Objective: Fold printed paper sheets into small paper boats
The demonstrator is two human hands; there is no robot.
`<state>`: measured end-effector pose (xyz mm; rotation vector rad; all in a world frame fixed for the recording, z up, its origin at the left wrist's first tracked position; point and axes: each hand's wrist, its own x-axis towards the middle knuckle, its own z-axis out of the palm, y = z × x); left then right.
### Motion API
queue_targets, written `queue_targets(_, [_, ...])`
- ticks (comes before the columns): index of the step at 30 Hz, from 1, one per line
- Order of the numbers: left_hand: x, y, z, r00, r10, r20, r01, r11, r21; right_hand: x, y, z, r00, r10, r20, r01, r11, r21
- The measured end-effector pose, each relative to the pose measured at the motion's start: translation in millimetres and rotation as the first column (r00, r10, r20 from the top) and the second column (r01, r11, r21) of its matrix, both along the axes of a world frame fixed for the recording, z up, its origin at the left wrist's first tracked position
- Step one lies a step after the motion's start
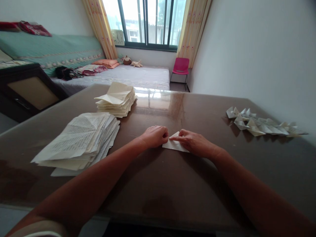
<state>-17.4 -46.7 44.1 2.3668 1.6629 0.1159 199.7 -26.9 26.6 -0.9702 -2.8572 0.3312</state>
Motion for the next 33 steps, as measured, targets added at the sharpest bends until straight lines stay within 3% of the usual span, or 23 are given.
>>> queue_targets(9, [23,-21,-7.5,0.972,-0.097,-0.215,0.139,0.971,0.194,2,6,-7.9,0.999,0.004,-0.048,-0.005,1.000,-0.019])
queue_targets(16, [37,-47,6.4,0.903,-0.269,-0.335,0.294,0.955,0.026,3,7,-3.7,0.998,-0.013,-0.065,0.008,0.997,-0.076])
queue_targets(20, [49,-68,-10.1,0.882,-0.140,-0.450,0.227,0.963,0.146,1,5,-2.7,0.998,-0.031,-0.049,0.029,0.998,-0.060])
queue_targets(23, [55,-76,-24.7,0.873,-0.111,-0.475,0.224,0.956,0.190,-3,-1,-1.8,1.000,-0.011,0.012,0.011,1.000,-0.002])
queue_targets(26, [59,-79,-29.4,0.885,-0.098,-0.455,0.212,0.955,0.207,-7,-7,0.9,0.998,0.030,0.061,-0.034,0.998,0.058])
queue_targets(30, [61,-82,-12.6,0.898,-0.199,-0.394,0.289,0.939,0.186,-8,-10,3.9,0.994,0.062,0.090,-0.068,0.995,0.070])
queue_targets(33, [48,-77,14.3,0.905,-0.344,-0.252,0.357,0.934,0.009,-6,-8,4.2,0.996,0.050,0.071,-0.053,0.998,0.043])
